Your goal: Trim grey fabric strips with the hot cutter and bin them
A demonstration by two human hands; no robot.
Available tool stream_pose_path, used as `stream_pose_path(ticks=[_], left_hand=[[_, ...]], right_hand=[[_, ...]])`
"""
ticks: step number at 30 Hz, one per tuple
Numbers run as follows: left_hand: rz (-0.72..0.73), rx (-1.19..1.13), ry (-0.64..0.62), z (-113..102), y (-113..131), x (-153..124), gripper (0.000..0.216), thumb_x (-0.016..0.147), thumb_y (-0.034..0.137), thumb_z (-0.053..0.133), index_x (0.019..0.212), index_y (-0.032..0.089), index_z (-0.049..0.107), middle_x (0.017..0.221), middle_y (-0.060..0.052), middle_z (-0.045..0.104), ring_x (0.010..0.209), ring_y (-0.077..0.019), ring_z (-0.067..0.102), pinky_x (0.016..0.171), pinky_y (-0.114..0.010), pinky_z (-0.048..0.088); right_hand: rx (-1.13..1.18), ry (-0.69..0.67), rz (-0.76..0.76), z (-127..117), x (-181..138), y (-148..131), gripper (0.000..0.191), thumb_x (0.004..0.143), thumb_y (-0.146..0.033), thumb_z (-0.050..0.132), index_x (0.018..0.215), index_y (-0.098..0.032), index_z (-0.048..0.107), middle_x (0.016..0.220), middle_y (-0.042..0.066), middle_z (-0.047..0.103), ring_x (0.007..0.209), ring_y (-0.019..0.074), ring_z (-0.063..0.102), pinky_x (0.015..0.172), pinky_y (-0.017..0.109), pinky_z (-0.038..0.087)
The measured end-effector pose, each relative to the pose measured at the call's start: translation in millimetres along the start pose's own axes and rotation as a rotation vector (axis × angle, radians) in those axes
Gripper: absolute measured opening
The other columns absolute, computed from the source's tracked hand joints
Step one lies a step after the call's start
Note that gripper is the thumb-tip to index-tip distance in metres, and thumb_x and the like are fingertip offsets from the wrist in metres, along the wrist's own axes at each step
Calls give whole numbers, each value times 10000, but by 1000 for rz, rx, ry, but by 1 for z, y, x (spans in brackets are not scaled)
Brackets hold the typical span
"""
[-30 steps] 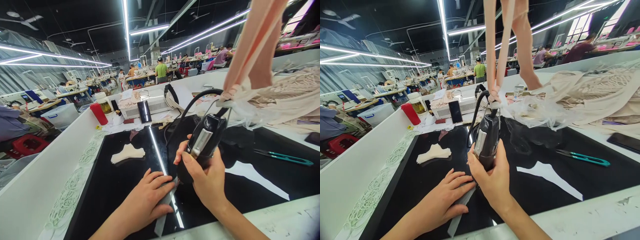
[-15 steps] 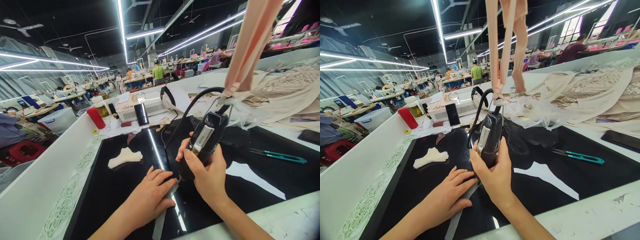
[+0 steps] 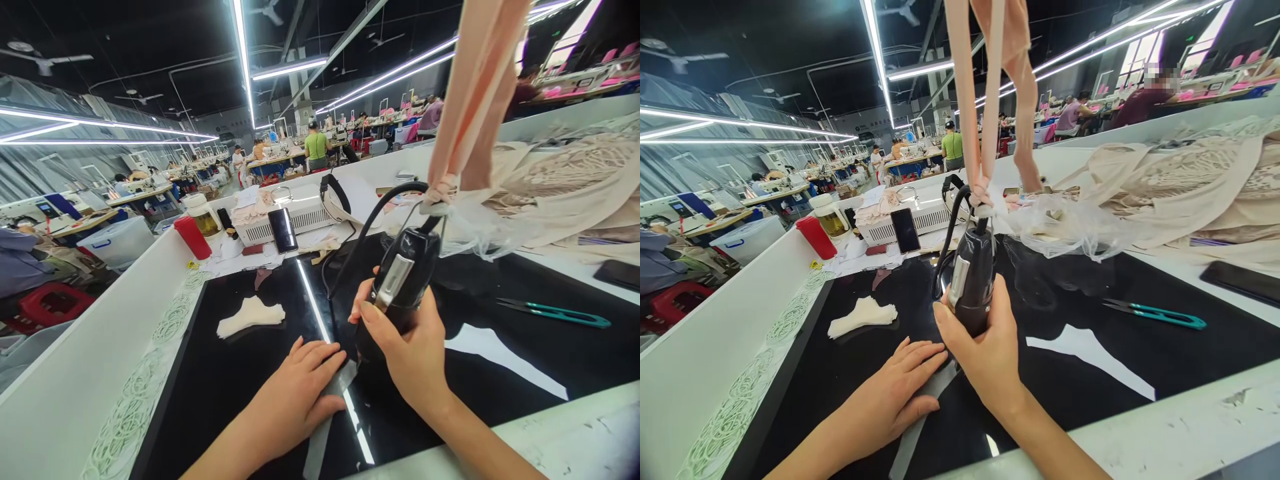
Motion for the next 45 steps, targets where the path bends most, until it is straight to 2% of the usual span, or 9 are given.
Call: stream_pose_path(ticks=[6,9,11,14,17,23,27,35,45], left_hand=[[-196,-105,189,-7,-29,-25,288,999,257,595,1286,244,620,1464,-79,557,1398,-254,490,1200,-481,410],[-260,-209,226,-4,-33,-32,172,950,203,654,1114,254,643,1457,-59,548,1409,-258,468,1181,-458,420],[-297,-288,239,-2,-33,-32,120,927,171,667,1010,251,635,1453,-43,544,1411,-258,459,1186,-464,398],[-341,-400,267,0,-33,-30,112,897,138,679,905,236,625,1431,-37,555,1394,-256,468,1179,-455,384],[-308,-461,314,1,-32,-29,143,868,94,679,875,226,623,1381,-46,588,1394,-247,457,1182,-426,358],[-301,-623,361,-6,-37,-37,101,871,135,645,922,223,649,1076,-5,698,1052,-183,621,1127,-376,355],[-423,-803,369,-14,-50,-48,27,856,222,642,856,195,642,757,43,615,706,-124,539,735,-258,436],[-418,-923,585,-45,-105,-52,346,821,233,584,1162,191,540,816,48,543,673,-94,542,664,-219,426],[-525,-507,682,-72,-168,-42,405,871,234,583,1273,188,593,855,14,646,745,-156,603,743,-284,466]], right_hand=[[-106,-95,-101,-7,10,-13,525,828,-454,809,1267,-287,573,1103,35,688,898,207,677,761,336,584],[-103,164,-318,-37,4,-36,606,810,-367,839,1353,-286,585,1205,58,634,1047,237,635,933,396,534],[-79,310,-497,-54,-12,-51,405,792,-226,838,1167,-257,686,1016,30,648,887,203,627,837,348,531],[-227,-198,-538,-22,-28,-46,193,911,-103,654,1033,-252,660,836,-1,671,764,172,641,712,285,536],[-478,-656,-489,17,-51,-8,267,1003,-143,540,1225,-277,603,1063,35,734,960,193,704,844,321,569],[-537,-822,-404,50,-55,37,125,1027,-264,550,1143,-279,596,979,-9,729,881,170,715,814,278,577],[-526,-984,-72,66,-52,49,71,1017,-293,552,980,-279,612,864,-46,674,795,139,667,736,222,538],[-507,-911,-57,124,-26,55,163,991,-282,503,873,-250,611,796,-28,638,734,161,618,685,256,494],[-789,-741,-235,172,-6,92,112,993,-286,617,1008,-185,665,822,-4,664,786,191,640,762,367,513]])
Point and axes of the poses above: each hand's wrist, its own x-axis towards the middle knuckle, its own z-axis out of the palm, y = z × x, the point moved 7 cm from there along x, towards the middle knuckle
